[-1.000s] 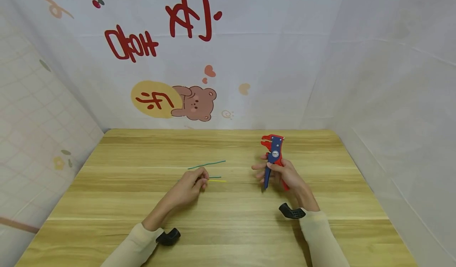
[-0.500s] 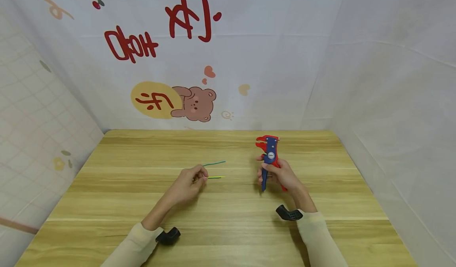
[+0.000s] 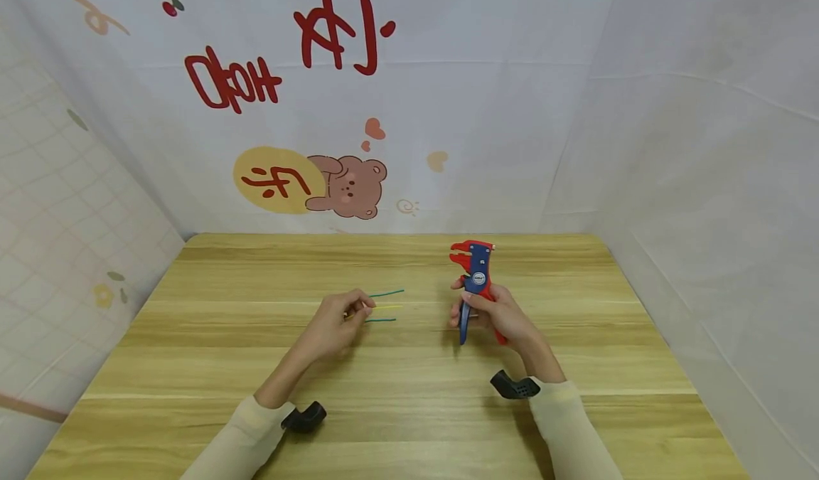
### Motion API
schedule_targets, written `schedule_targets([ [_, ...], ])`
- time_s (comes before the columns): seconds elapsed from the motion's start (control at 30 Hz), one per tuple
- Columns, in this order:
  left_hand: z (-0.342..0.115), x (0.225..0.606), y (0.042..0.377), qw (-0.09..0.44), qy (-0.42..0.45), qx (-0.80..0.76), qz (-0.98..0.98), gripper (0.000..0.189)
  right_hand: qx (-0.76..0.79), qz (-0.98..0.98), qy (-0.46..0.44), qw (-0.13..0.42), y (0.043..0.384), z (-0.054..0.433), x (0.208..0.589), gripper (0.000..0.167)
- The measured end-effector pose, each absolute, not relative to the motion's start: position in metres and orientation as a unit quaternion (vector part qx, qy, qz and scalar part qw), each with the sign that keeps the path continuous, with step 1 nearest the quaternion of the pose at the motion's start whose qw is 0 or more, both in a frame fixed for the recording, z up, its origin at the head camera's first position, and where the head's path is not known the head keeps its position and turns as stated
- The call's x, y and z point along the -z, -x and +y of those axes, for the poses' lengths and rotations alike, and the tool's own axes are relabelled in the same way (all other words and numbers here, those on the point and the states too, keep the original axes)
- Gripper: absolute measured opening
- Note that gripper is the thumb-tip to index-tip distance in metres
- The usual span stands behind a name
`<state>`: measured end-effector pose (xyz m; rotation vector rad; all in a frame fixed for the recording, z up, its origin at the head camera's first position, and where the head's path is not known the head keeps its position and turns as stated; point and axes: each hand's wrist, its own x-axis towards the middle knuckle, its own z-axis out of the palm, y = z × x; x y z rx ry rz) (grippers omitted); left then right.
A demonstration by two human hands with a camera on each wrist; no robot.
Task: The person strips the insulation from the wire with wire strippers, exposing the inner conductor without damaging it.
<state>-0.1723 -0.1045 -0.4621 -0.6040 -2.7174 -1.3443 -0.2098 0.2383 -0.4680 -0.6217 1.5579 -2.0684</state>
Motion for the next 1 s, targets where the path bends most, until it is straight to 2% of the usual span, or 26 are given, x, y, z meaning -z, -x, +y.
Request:
schedule_targets([
  [0.17,-0.103,0.457,0.176,0.040,0.204,0.442,-0.873,0.010,0.765,0.537,0.249,0.253,0.209,0.233,0.465,0.029],
  [0.47,-0.101,0.447,0.178,0.041,0.192,0.447,-0.873,0.009,0.764,0.535,0.264,0.244,0.209,0.229,0.462,0.048],
  [0.77,-0.101,0.436,0.185,0.080,0.206,0.461,-0.859,0.009,0.771,0.516,0.268,0.260,0.205,0.223,0.453,0.035],
  [1.0,-0.102,0.429,0.191,0.098,0.207,0.461,-0.857,0.009,0.772,0.488,0.271,0.303,0.205,0.215,0.449,0.026],
])
